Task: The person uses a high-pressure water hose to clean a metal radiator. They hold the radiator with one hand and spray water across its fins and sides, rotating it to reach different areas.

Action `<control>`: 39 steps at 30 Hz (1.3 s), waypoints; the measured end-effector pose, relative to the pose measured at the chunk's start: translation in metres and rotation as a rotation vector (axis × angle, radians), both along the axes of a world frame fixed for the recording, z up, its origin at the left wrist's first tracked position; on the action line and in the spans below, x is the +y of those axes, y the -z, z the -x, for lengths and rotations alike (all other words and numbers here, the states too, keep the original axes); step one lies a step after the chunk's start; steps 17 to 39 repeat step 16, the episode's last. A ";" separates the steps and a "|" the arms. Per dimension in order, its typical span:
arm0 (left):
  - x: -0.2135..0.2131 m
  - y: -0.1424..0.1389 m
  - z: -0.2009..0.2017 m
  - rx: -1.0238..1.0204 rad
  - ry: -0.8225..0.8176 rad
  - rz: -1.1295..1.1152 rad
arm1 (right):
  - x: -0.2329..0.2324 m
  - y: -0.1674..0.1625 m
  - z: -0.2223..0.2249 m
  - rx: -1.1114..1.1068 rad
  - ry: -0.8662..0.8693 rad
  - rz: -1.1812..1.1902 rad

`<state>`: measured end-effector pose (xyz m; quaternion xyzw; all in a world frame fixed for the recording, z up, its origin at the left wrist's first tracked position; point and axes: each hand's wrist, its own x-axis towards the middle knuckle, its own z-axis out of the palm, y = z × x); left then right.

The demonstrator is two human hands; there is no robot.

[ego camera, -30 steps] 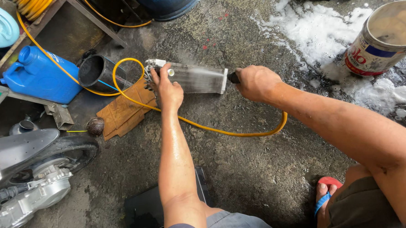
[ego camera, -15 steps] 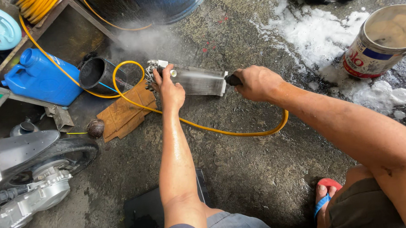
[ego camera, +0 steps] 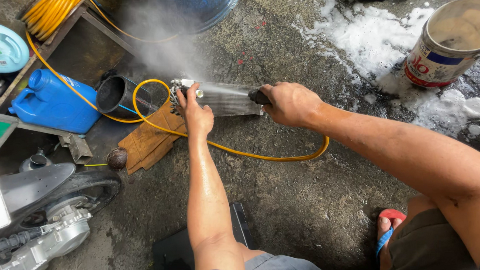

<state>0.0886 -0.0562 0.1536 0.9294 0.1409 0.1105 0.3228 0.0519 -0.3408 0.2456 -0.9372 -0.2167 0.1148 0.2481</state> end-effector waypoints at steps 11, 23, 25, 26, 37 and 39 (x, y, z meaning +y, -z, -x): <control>-0.032 0.031 -0.027 -0.162 0.025 -0.076 | 0.002 0.035 0.008 0.013 -0.163 0.073; -0.091 -0.015 -0.017 0.170 0.010 0.096 | -0.006 0.061 -0.002 -0.057 -0.115 0.059; -0.091 -0.015 -0.017 0.170 0.010 0.096 | -0.006 0.061 -0.002 -0.057 -0.115 0.059; -0.091 -0.015 -0.017 0.170 0.010 0.096 | -0.006 0.061 -0.002 -0.057 -0.115 0.059; -0.091 -0.015 -0.017 0.170 0.010 0.096 | -0.006 0.061 -0.002 -0.057 -0.115 0.059; -0.091 -0.015 -0.017 0.170 0.010 0.096 | -0.006 0.061 -0.002 -0.057 -0.115 0.059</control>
